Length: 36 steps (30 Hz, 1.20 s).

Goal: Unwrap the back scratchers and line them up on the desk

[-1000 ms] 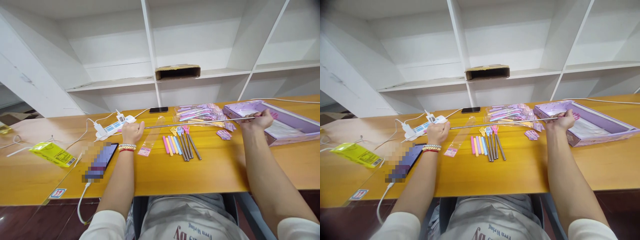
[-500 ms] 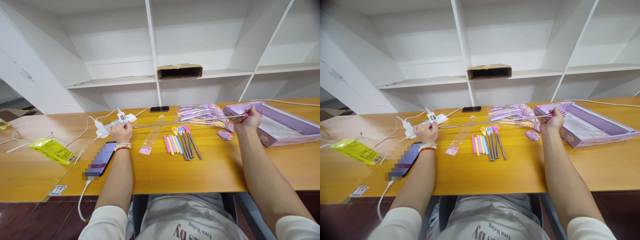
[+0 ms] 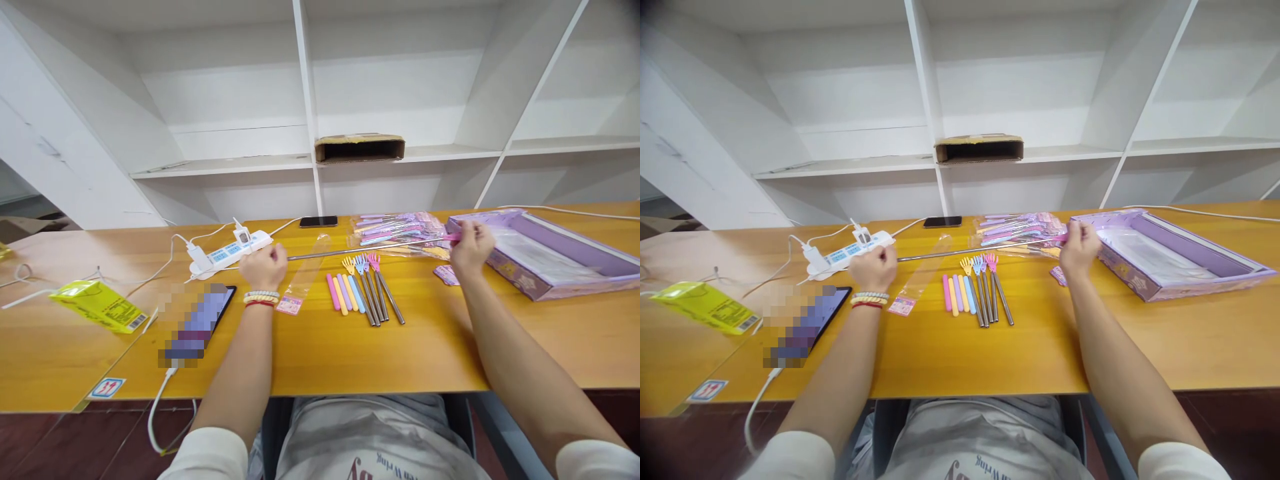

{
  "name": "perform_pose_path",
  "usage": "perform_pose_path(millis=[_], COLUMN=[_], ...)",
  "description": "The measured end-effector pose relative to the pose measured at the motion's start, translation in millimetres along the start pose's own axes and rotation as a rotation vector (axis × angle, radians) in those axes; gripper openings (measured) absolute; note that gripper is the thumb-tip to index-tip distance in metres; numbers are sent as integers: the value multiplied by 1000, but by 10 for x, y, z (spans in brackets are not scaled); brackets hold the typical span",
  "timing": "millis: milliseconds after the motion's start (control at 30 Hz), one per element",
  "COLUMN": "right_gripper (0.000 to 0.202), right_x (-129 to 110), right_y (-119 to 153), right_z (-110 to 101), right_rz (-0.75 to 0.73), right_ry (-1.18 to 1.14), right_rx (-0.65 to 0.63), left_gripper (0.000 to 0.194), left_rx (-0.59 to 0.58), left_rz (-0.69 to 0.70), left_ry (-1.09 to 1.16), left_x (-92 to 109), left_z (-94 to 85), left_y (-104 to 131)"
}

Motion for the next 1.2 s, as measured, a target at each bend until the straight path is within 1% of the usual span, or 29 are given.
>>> perform_pose_path(millis=[100,167,233,333,400,467,600,700,800,867,900,933,1000,1100,1167,1200], right_gripper=[13,10,10,16,20,24,30,31,31,39,41,40,34,21,8,4], right_x=[-201,-290,-341,-379,-363,-321,-221,-175,-185,-167,-138,-94,30,231,349,389], right_y=[257,468,677,952,1093,1170,1203,1184,1104,952,836,700,395,-13,-176,-226], right_z=[576,935,1198,1484,1628,1708,1779,1797,1772,1673,1581,1460,1138,525,151,1], right_rz=[-70,-71,-57,-53,-42,-26,5,32,32,39,45,50,57,44,52,60], right_ry=[-67,-86,-107,-124,-137,-158,-221,-265,-305,-356,-379,-397,-419,-480,-520,-528], right_rx=[-261,-450,-584,-738,-830,-884,-954,-961,-925,-848,-786,-712,-540,-241,-69,-6], left_gripper=[59,67,72,76,76,74,68,65,63,63,63,63,61,57,55,53], left_rx=[-156,-285,-396,-484,-507,-513,-479,-449,-421,-398,-383,-366,-329,-261,-211,-188], left_rz=[66,118,170,252,293,304,321,360,350,304,267,226,149,98,52,46], left_ry=[-58,-92,-121,-147,-146,-139,-126,-102,-101,-109,-113,-117,-127,-143,-144,-143], left_x=[481,742,941,1158,1247,1275,1272,1289,1238,1119,1025,913,654,297,73,-5], left_z=[135,247,340,402,411,408,391,398,410,403,391,374,331,264,228,217], left_y=[137,250,374,541,615,644,620,591,518,422,360,291,148,-35,-121,-150])
Point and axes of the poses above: each hand's wrist, its own y-axis away from the middle knuckle, its own z-axis out of the palm, x = y × z, the point moved 10 cm from there along -y, towards the middle knuckle, and after that the axes turned 15 degrees about -x, right-handed, at the moved point
